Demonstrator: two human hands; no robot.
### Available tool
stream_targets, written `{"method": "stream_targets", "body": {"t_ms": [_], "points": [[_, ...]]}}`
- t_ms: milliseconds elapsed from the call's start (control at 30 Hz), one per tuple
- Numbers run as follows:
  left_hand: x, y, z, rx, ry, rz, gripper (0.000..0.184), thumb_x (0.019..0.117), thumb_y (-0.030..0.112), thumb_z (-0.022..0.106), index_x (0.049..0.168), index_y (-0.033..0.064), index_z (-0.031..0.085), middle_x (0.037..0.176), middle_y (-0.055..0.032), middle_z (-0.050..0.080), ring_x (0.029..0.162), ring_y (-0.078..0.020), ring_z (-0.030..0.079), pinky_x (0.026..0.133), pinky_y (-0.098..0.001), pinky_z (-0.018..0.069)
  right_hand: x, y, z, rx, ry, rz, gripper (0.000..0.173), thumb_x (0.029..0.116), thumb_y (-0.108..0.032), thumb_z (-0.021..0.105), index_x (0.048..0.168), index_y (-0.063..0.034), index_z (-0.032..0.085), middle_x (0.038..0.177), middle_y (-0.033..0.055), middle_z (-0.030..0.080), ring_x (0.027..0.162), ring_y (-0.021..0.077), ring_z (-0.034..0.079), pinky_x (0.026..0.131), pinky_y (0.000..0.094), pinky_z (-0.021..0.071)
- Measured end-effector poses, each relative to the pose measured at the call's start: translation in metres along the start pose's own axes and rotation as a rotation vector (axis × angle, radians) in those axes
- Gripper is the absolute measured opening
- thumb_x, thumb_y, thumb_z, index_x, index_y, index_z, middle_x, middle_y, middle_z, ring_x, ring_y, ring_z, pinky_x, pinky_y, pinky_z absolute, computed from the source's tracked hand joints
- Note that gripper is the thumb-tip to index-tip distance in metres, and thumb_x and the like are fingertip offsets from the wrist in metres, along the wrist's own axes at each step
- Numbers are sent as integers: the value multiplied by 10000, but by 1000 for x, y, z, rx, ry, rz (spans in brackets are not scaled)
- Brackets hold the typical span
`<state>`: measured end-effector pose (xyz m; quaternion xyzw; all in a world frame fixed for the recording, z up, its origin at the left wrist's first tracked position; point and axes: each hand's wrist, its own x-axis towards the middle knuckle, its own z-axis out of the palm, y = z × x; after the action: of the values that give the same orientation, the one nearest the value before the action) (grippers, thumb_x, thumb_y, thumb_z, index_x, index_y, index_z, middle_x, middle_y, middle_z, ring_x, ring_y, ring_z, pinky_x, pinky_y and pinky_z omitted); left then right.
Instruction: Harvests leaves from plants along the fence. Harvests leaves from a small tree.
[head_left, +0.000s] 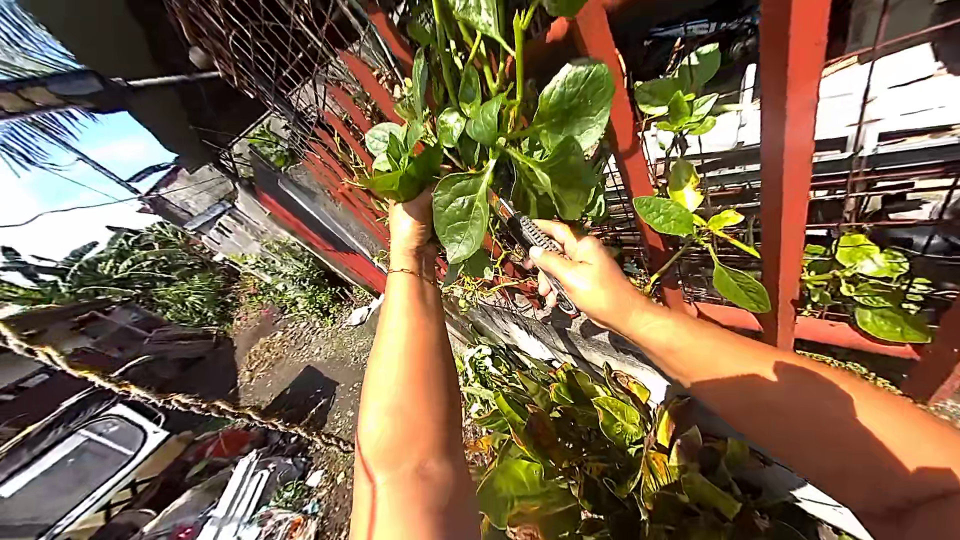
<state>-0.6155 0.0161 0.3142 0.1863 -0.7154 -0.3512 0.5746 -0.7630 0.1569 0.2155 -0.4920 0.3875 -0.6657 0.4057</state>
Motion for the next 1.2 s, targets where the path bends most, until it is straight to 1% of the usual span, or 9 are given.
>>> {"method": "stream_targets", "body": {"t_ms": [133,267,333,467,667,800,900,1067,1200], "points": [[-4,-8,-3,-46,59,18,190,955,6,569,1097,131,583,916,84,701,864,6,678,802,-213,585,3,1,2,-22,7,-25,213,1080,-146,510,1255,-34,556,873,50,683,578,76,620,565,220,550],[-1,-11,-4,-42,47,38,214,889,2,636,1047,143,606,890,87,709,846,-7,685,787,-231,592,4,-3,1,-115,7,-27,414,1086,-152,489,1488,-55,477,801,61,640,565,81,601,550,227,536],[2,-12,-6,-59,27,45,250,856,1,674,1077,110,632,930,45,732,879,-53,703,811,-272,603,5,-7,1,-214,18,-31,419,1089,-173,490,1492,-61,480,776,61,637,571,87,595,562,242,528],[-7,-4,-4,56,104,28,271,919,-10,627,1173,54,556,977,46,671,915,-8,659,849,-235,573,8,-15,4,-354,32,-16,390,1088,-189,485,1452,-56,523,857,70,670,605,102,612,596,274,543],[-14,-8,-2,79,157,38,297,974,-1,536,1269,-21,510,1057,-24,632,954,-5,628,878,-222,547,24,-24,17,-412,71,39,387,1088,-195,492,1419,1,531,738,67,628,570,109,606,597,274,544],[-18,-11,-2,128,171,78,346,945,9,591,1272,-81,522,1091,-78,645,981,-26,630,906,-234,536,33,-30,27,-473,75,9,392,1082,-144,460,1444,2,496,842,122,638,606,148,618,628,307,554],[-21,-14,-3,150,186,82,278,922,15,627,1192,-39,585,1018,-47,680,922,-31,660,862,-254,564,36,-32,30,-503,86,4,375,1081,-141,452,1423,-5,525,839,116,635,601,139,617,625,298,556],[-21,-17,-8,146,223,35,309,982,85,630,1277,7,586,1126,-88,672,999,-105,651,924,-339,550,15,-20,21,-508,24,6,438,1096,-169,426,1504,-11,443,1010,117,668,627,125,613,607,295,550],[-18,-11,-9,83,223,-45,354,855,5,760,1189,14,644,1032,-78,706,917,-122,679,834,-340,581,7,-16,15,-510,89,-105,463,1087,-165,438,1523,-10,429,938,116,666,609,141,611,598,318,553]]}}
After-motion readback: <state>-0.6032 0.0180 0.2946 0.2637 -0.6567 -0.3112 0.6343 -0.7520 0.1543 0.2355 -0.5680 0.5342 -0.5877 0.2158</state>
